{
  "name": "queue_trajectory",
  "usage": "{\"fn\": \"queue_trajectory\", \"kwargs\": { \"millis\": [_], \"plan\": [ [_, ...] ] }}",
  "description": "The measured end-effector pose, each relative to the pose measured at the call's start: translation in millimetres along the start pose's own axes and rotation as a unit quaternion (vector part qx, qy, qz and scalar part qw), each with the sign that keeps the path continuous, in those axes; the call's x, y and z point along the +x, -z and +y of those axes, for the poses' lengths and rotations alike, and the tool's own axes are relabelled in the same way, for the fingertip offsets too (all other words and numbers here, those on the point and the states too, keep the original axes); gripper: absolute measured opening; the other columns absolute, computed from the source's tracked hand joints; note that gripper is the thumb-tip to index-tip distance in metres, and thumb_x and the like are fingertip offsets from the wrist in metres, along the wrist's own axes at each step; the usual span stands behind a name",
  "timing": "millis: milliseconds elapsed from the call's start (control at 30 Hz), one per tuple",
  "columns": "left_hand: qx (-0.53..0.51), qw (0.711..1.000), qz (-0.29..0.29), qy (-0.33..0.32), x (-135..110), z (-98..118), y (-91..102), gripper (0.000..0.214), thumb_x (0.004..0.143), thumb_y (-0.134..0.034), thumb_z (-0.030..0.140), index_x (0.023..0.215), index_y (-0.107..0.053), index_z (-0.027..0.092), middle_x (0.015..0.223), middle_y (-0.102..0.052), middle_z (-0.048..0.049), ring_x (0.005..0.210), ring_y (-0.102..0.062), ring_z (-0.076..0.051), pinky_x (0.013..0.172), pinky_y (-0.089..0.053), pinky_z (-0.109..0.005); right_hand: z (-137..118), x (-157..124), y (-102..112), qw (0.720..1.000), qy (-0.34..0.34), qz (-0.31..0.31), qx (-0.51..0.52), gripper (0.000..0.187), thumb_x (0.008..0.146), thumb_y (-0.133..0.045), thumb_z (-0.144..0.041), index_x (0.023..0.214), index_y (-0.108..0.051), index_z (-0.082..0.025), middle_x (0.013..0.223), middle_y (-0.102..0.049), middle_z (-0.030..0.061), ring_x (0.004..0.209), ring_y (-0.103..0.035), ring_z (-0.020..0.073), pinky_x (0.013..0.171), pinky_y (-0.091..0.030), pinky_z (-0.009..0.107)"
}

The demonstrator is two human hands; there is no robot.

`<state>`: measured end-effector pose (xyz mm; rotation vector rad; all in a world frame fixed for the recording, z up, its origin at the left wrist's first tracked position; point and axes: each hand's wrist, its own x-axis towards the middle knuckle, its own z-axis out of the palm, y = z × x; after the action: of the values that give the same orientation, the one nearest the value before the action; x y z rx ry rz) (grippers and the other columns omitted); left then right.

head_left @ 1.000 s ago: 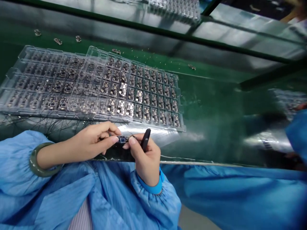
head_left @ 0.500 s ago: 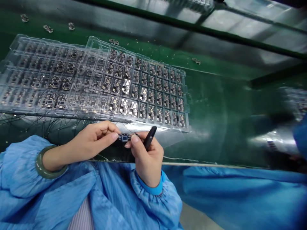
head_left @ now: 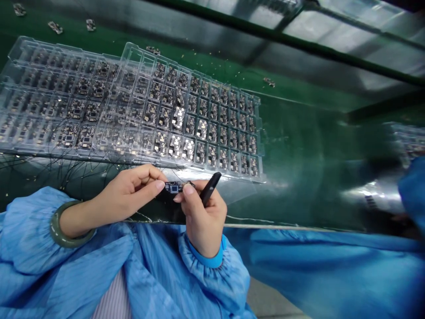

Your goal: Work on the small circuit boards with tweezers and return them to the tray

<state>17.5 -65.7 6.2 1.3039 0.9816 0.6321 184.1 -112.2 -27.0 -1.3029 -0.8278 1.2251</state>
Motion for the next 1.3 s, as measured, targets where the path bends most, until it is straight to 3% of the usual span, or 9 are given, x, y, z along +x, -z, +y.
{"fn": "queue_trajectory", "kwargs": {
  "millis": [133,233,367,467,533,633,733,1033,1300],
  "plan": [
    [0.017,1.000,0.005,0.006,-1,0,1.0,0.017,0.092,-0.051,0.030,0.084,-0.058,0.016,0.061,-0.042,0.0058,0.051,-0.035,-0.006,0.045,-0.027,-0.018,-2,-1,-2,1.000,0.012,-0.001,0.002,0.014,0.083,-0.068,-0.037,0.083,-0.067,-0.023,0.062,-0.067,-0.0035,0.049,-0.054,0.0088,0.056,-0.047,0.024],
    [0.032,0.999,-0.004,-0.001,-3,-2,3.1,0.017,0.092,-0.051,0.029,0.082,-0.057,0.016,0.060,-0.040,0.0061,0.051,-0.034,-0.006,0.046,-0.028,-0.018,-9,4,1,0.993,0.080,0.091,0.018,0.016,0.086,-0.062,-0.037,0.087,-0.068,-0.022,0.064,-0.067,-0.0031,0.037,-0.039,0.0054,0.042,-0.036,0.021],
    [0.076,0.994,-0.066,-0.036,-4,-3,7.5,0.014,0.092,-0.051,0.024,0.084,-0.058,0.016,0.063,-0.044,0.0055,0.053,-0.039,-0.006,0.049,-0.032,-0.017,-16,12,14,0.976,0.143,0.157,0.052,0.032,0.088,-0.053,-0.045,0.076,-0.068,-0.020,0.080,-0.068,0.0014,0.053,-0.053,0.0079,0.050,-0.044,0.023],
    [0.158,0.967,-0.162,-0.116,-4,-4,10.5,0.012,0.092,-0.049,0.017,0.085,-0.060,0.016,0.076,-0.054,0.0011,0.067,-0.051,-0.009,0.062,-0.042,-0.019,-13,12,22,0.982,0.115,0.139,0.049,0.038,0.092,-0.048,-0.051,0.077,-0.065,-0.021,0.071,-0.064,-0.0014,0.054,-0.057,0.0080,0.049,-0.046,0.020],
    [0.224,0.937,-0.206,-0.172,-4,-6,11.6,0.014,0.092,-0.048,0.014,0.087,-0.061,0.016,0.090,-0.059,-0.0035,0.083,-0.056,-0.012,0.076,-0.045,-0.024,-8,9,24,0.990,0.080,0.110,0.026,0.030,0.092,-0.053,-0.049,0.082,-0.063,-0.022,0.070,-0.065,-0.0034,0.049,-0.057,0.0072,0.046,-0.047,0.019],
    [0.317,0.901,-0.209,-0.209,-4,-12,11.5,0.017,0.094,-0.045,0.014,0.091,-0.061,0.016,0.111,-0.061,-0.0091,0.103,-0.057,-0.020,0.091,-0.041,-0.034,-2,8,20,0.997,0.039,0.054,-0.044,0.017,0.083,-0.069,-0.037,0.088,-0.062,-0.023,0.085,-0.071,-0.0017,0.064,-0.068,0.0108,0.063,-0.058,0.025],
    [0.360,0.881,-0.215,-0.219,-4,-19,10.3,0.018,0.095,-0.043,0.014,0.091,-0.061,0.016,0.119,-0.063,-0.0104,0.113,-0.057,-0.023,0.093,-0.039,-0.037,1,10,14,0.995,0.015,0.018,-0.101,0.017,0.080,-0.073,-0.032,0.090,-0.064,-0.022,0.089,-0.072,0.0005,0.077,-0.071,0.0142,0.072,-0.060,0.028],
    [0.389,0.865,-0.227,-0.219,-4,-24,10.1,0.020,0.097,-0.041,0.015,0.093,-0.061,0.016,0.125,-0.065,-0.0085,0.118,-0.056,-0.021,0.094,-0.035,-0.037,7,12,9,0.990,0.023,0.004,-0.139,0.009,0.083,-0.068,-0.028,0.087,-0.062,-0.023,0.085,-0.070,-0.0002,0.075,-0.072,0.0147,0.069,-0.060,0.027],
    [0.392,0.864,-0.228,-0.218,-5,-26,10.0,0.021,0.097,-0.040,0.014,0.093,-0.061,0.014,0.124,-0.064,-0.0072,0.115,-0.057,-0.021,0.094,-0.034,-0.037,1,15,11,0.979,-0.005,-0.019,-0.205,0.015,0.081,-0.068,-0.035,0.082,-0.062,-0.022,0.076,-0.071,0.0006,0.065,-0.070,0.0153,0.060,-0.058,0.026]
  ]
}}
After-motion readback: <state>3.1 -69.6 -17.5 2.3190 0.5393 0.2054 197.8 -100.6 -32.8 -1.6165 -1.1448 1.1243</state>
